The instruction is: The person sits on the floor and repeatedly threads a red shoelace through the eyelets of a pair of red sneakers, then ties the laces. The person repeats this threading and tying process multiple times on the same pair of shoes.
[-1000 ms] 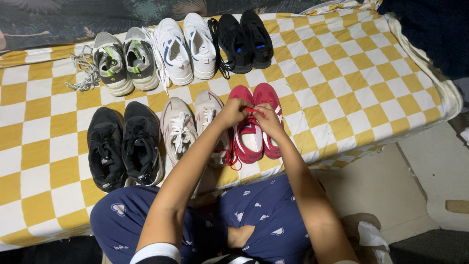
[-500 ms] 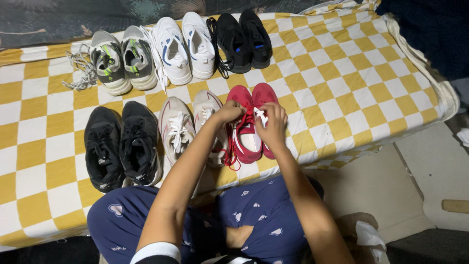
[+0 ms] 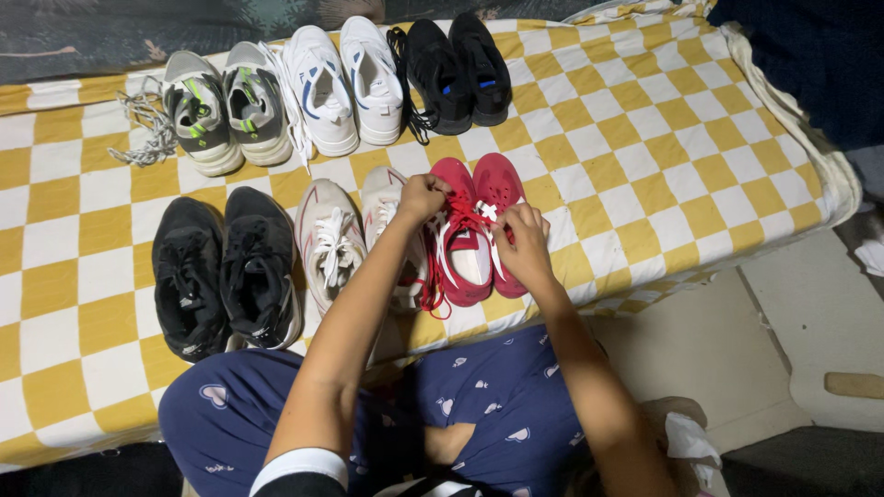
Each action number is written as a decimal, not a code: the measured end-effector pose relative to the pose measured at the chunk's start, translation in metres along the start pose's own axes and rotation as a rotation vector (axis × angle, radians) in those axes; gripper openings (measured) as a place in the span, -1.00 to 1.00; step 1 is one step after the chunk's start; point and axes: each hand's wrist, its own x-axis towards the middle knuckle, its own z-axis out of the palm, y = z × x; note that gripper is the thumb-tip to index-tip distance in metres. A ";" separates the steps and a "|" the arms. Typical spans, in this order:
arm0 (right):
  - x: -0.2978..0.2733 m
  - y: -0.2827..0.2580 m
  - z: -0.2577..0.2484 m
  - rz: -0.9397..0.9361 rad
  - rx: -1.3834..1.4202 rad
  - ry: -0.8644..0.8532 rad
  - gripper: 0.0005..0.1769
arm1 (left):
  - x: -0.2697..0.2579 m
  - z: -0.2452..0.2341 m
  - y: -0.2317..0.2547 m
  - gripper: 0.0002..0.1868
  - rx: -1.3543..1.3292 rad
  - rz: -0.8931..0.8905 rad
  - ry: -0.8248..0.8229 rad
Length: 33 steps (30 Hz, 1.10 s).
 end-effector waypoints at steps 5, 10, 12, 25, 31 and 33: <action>-0.012 -0.004 -0.016 -0.026 0.064 -0.038 -0.91 | -0.008 0.005 0.003 -0.77 0.054 0.012 0.080; -0.022 -0.009 -0.020 -0.041 0.086 -0.058 -0.92 | -0.013 0.003 0.006 -0.81 0.084 0.042 0.137; -0.024 -0.009 -0.021 -0.045 0.089 -0.059 -0.92 | -0.013 0.004 0.005 -0.81 0.092 0.072 0.151; -0.021 -0.019 -0.010 -0.057 -0.121 -0.059 -0.58 | -0.029 -0.021 0.009 -0.63 0.138 0.413 0.156; -0.006 -0.023 0.026 -0.120 -0.186 -0.136 -0.51 | -0.072 -0.067 0.047 -0.71 0.118 0.399 0.065; -0.001 -0.025 0.027 -0.049 -0.127 -0.130 -0.51 | -0.095 -0.090 0.057 -0.71 0.077 0.495 0.044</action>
